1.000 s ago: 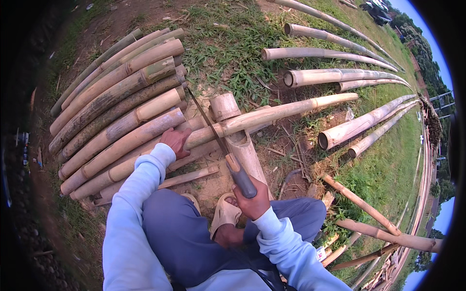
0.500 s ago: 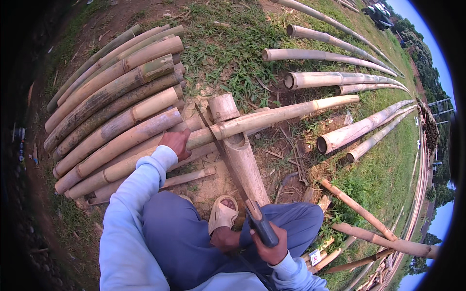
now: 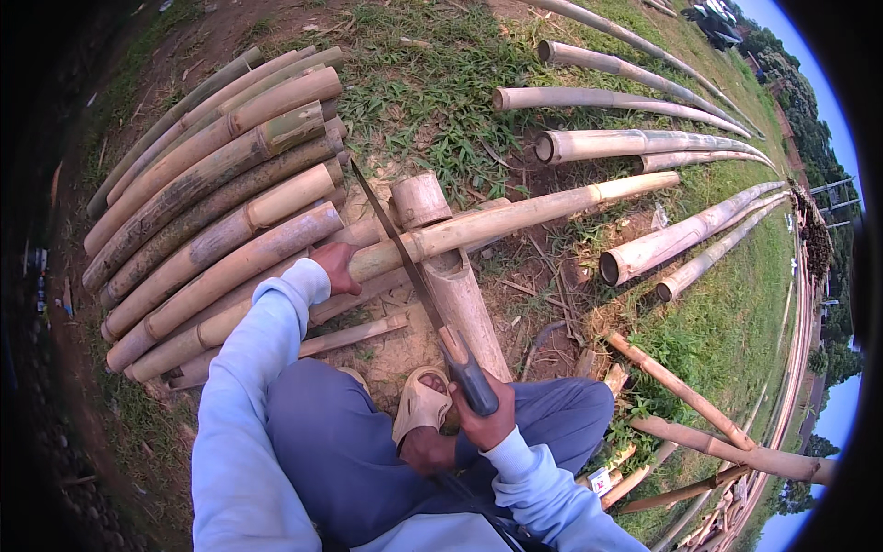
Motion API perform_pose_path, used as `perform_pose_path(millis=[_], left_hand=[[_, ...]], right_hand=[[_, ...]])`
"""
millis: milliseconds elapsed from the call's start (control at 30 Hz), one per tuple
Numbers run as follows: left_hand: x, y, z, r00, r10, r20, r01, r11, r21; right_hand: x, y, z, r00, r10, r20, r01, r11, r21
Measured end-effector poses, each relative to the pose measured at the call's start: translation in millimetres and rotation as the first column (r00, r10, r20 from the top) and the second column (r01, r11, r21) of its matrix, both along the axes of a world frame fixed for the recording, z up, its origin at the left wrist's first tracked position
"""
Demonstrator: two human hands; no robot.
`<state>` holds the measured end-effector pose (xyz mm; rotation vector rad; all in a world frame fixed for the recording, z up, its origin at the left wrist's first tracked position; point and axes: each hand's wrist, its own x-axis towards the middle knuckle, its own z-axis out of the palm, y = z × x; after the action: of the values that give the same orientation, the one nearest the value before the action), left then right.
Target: The person sits on the ground and uses a hand saw to cut long bamboo poles into shorter sections. They position each pole on a makeshift wooden stand, saw through it, and then move the cut pieces aside.
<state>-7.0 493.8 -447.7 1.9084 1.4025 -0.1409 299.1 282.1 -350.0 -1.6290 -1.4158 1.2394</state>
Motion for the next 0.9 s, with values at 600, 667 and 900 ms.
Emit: perform_pose_path(millis=[600, 667, 900], left_hand=[[24, -46, -16, 0.974, 0.059, -0.220, 0.039, 0.909, 0.415], [29, -35, 1, 0.982, 0.038, -0.183, 0.020, 0.952, 0.306], [26, -5, 3, 0.990, 0.031, -0.135, -0.016, 0.993, 0.114]], right_hand=[[27, -51, 45, 0.996, 0.004, 0.094, -0.005, 1.000, 0.015], [29, -55, 47, 0.987, -0.008, 0.157, 0.005, 1.000, 0.019], [-10, 22, 13, 0.999, -0.040, -0.033, 0.042, 0.998, 0.054]])
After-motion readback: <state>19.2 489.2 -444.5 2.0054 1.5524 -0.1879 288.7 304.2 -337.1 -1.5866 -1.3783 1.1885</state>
